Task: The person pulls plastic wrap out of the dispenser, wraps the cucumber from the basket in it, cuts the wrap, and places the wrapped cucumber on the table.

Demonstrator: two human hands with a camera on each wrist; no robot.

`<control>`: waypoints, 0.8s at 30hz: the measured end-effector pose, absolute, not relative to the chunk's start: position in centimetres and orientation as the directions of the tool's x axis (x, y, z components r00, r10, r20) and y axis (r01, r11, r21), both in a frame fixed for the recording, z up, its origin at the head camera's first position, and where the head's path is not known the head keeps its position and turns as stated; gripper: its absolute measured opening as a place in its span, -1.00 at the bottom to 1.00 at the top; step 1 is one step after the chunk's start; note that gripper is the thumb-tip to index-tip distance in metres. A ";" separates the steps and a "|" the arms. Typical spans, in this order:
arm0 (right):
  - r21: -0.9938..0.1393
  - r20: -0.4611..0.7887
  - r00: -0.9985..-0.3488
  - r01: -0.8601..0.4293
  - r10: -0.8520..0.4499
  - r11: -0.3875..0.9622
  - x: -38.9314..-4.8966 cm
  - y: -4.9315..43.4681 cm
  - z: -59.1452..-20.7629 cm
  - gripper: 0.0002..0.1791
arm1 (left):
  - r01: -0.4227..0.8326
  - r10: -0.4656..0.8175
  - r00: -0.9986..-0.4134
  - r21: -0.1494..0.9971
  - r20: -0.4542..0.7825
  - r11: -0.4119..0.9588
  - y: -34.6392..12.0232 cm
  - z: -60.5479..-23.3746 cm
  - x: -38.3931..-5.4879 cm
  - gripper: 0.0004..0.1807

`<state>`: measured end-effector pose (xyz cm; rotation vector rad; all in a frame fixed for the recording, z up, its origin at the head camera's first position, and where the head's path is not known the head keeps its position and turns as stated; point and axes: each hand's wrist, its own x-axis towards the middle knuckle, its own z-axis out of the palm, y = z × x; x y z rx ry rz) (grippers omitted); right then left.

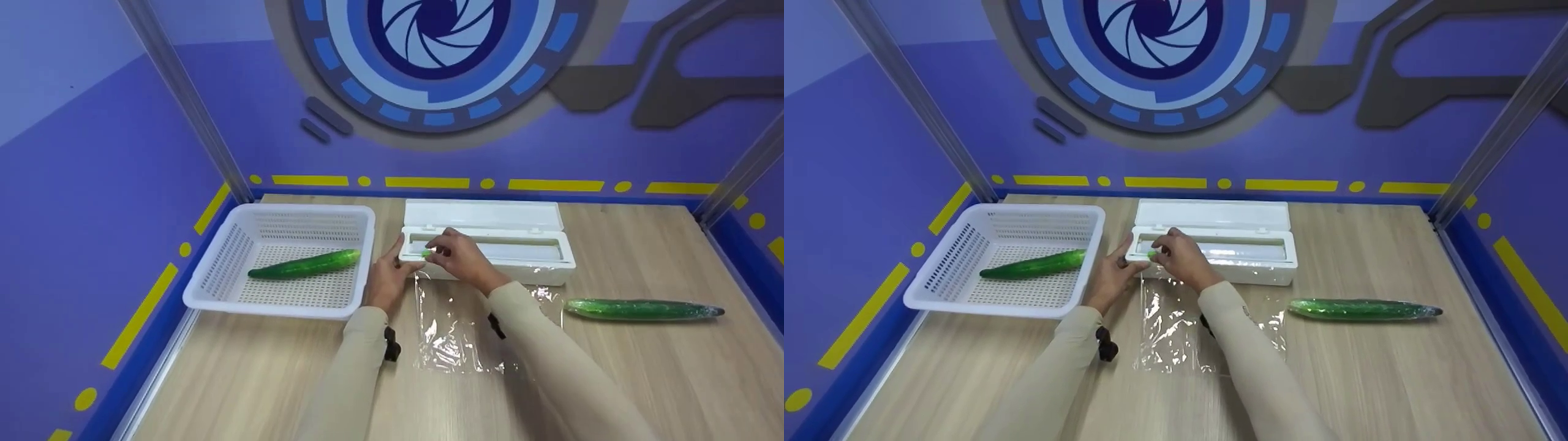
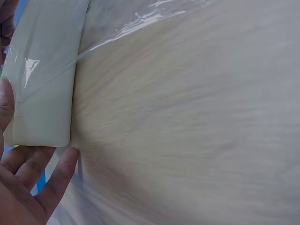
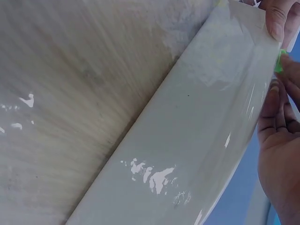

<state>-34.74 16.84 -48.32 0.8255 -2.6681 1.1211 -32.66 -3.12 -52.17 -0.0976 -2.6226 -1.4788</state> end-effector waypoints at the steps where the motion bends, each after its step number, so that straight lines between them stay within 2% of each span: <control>1: -0.615 0.322 -0.841 -0.535 -0.435 0.579 -34.7 16.8 -48.4 -0.86 | 0.118 -0.007 -0.990 0.850 0.142 0.514 -3.1 -52.2 -32.6 -0.12; 17: -0.591 0.351 -0.833 -0.551 -0.427 0.589 -34.4 18.4 -48.7 -0.90 | 0.095 -0.010 -0.993 0.849 0.118 0.520 -3.0 -52.3 -32.7 -0.11; 24: -0.591 0.345 -0.841 -0.539 -0.416 0.600 -34.2 19.7 -48.7 -0.90 | 0.134 -0.002 -0.987 0.828 0.160 0.544 -3.2 -52.3 -32.7 -0.12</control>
